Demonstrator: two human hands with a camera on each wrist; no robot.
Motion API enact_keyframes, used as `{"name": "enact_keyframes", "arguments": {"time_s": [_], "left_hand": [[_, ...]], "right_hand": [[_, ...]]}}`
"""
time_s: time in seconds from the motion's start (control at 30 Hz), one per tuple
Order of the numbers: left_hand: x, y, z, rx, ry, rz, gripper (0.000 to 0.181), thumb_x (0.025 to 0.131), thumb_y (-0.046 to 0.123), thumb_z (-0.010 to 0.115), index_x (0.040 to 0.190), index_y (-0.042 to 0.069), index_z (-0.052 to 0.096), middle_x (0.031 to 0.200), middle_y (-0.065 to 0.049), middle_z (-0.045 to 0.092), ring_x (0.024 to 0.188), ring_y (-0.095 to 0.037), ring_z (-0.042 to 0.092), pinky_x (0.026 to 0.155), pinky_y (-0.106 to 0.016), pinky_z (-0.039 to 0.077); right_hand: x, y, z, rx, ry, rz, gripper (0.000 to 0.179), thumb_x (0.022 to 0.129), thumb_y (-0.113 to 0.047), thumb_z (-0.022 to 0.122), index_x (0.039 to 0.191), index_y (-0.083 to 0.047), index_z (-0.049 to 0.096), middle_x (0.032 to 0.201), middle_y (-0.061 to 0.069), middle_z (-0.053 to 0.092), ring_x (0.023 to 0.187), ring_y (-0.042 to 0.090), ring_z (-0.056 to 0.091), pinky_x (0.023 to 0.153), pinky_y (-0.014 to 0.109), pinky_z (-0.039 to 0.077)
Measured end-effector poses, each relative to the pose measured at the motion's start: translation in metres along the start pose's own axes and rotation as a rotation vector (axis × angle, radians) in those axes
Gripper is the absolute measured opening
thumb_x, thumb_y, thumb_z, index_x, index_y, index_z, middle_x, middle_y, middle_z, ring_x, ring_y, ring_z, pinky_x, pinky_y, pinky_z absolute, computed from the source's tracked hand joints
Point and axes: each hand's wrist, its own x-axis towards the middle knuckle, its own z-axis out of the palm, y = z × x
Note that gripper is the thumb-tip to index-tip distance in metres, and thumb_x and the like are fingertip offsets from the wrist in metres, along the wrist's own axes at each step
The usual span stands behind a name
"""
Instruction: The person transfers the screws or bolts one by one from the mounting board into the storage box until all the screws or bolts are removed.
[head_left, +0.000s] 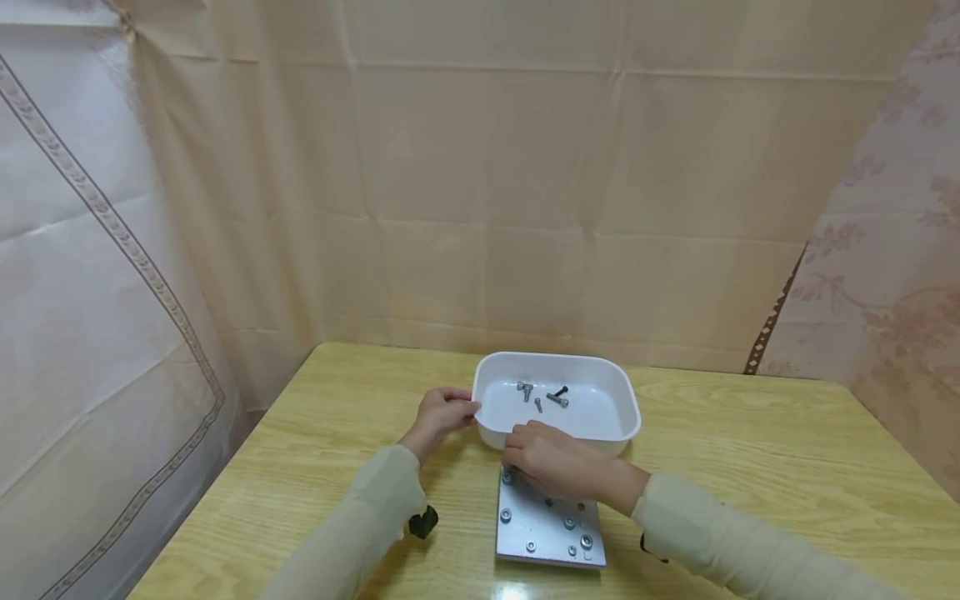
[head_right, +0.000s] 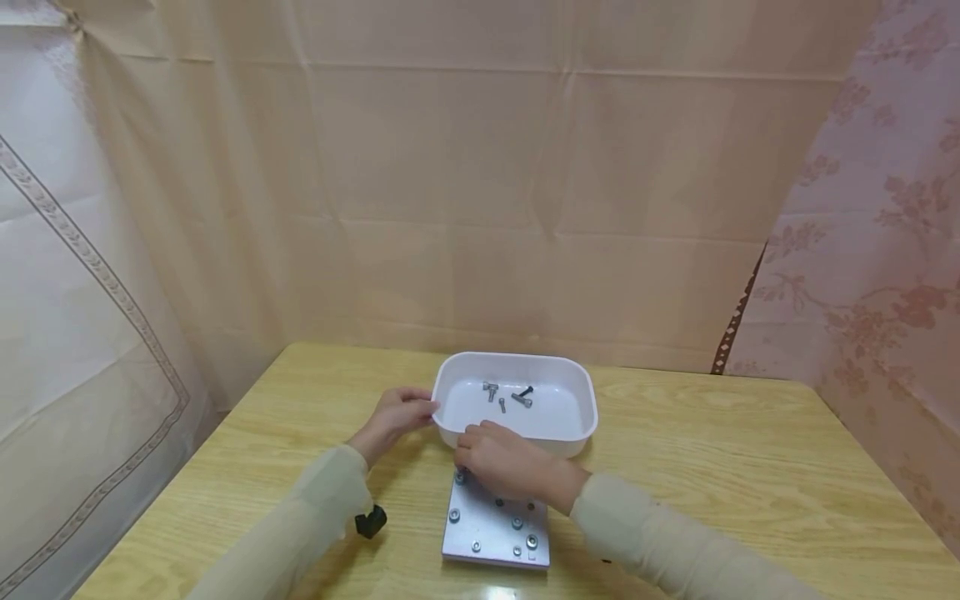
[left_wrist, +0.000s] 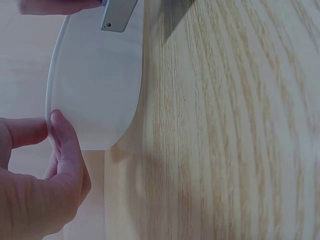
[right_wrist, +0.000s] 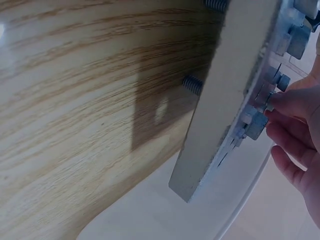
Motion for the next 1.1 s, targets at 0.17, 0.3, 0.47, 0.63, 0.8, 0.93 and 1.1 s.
{"name": "enact_keyframes", "arguments": {"time_s": [0.17,0.3,0.47,0.63,0.8,0.93,1.1], "left_hand": [[0.0001,-0.0004,0.0006,0.005,-0.001,0.0,0.028,0.085,0.004,0.069,0.11,-0.007,0.062,0.1,-0.016,0.064,0.078,-0.017,0.064,0.072,-0.025,0.06],[-0.0005,-0.0009,0.0002,0.002,-0.006,-0.004,0.029,0.085,0.004,0.068,0.111,-0.007,0.062,0.103,-0.018,0.065,0.08,-0.018,0.065,0.075,-0.027,0.06],[-0.0003,0.0,-0.0003,0.011,-0.009,-0.019,0.029,0.087,0.007,0.068,0.113,-0.005,0.062,0.106,-0.018,0.064,0.082,-0.017,0.065,0.079,-0.03,0.06],[0.0002,0.0011,-0.0011,0.008,-0.011,-0.012,0.029,0.087,0.007,0.068,0.113,-0.005,0.062,0.107,-0.019,0.064,0.081,-0.017,0.064,0.08,-0.03,0.06],[0.0003,0.0017,-0.0006,0.001,-0.012,0.0,0.03,0.086,0.004,0.067,0.113,-0.007,0.061,0.103,-0.018,0.064,0.08,-0.016,0.064,0.076,-0.028,0.06],[0.0001,0.0017,-0.0003,-0.001,-0.01,-0.001,0.03,0.086,0.004,0.067,0.113,-0.008,0.061,0.102,-0.017,0.064,0.079,-0.016,0.064,0.076,-0.027,0.061],[-0.0009,0.0013,0.0,0.001,-0.003,0.0,0.029,0.086,0.004,0.067,0.112,-0.007,0.062,0.101,-0.016,0.064,0.077,-0.015,0.063,0.076,-0.028,0.061]], "right_hand": [[0.0,0.0002,0.0013,-0.003,0.016,-0.011,0.011,0.091,-0.018,0.063,0.101,-0.018,0.069,0.094,-0.008,0.068,0.09,0.006,0.059,0.084,0.021,0.052],[0.0005,0.001,0.0029,0.006,0.035,-0.023,0.01,0.09,-0.017,0.065,0.099,-0.018,0.069,0.092,-0.008,0.068,0.088,0.006,0.059,0.083,0.021,0.052],[0.0019,0.0018,0.0029,0.011,0.042,-0.021,0.011,0.089,-0.017,0.067,0.099,-0.018,0.069,0.091,-0.007,0.069,0.087,0.006,0.059,0.082,0.02,0.052],[0.003,0.0021,0.0015,0.013,0.049,-0.021,0.011,0.087,-0.016,0.068,0.099,-0.017,0.07,0.091,-0.007,0.069,0.086,0.006,0.059,0.082,0.02,0.053],[0.0031,0.0023,0.0002,0.014,0.051,-0.024,0.012,0.087,-0.015,0.069,0.099,-0.017,0.07,0.091,-0.007,0.069,0.087,0.006,0.059,0.082,0.02,0.053],[0.0025,0.0019,-0.001,0.024,0.032,-0.007,0.014,0.087,-0.016,0.068,0.101,-0.017,0.07,0.094,-0.007,0.069,0.089,0.006,0.06,0.085,0.02,0.053],[0.002,0.0011,-0.0015,0.033,0.011,0.014,0.014,0.088,-0.016,0.068,0.102,-0.017,0.069,0.095,-0.007,0.069,0.09,0.006,0.06,0.086,0.02,0.053]]}}
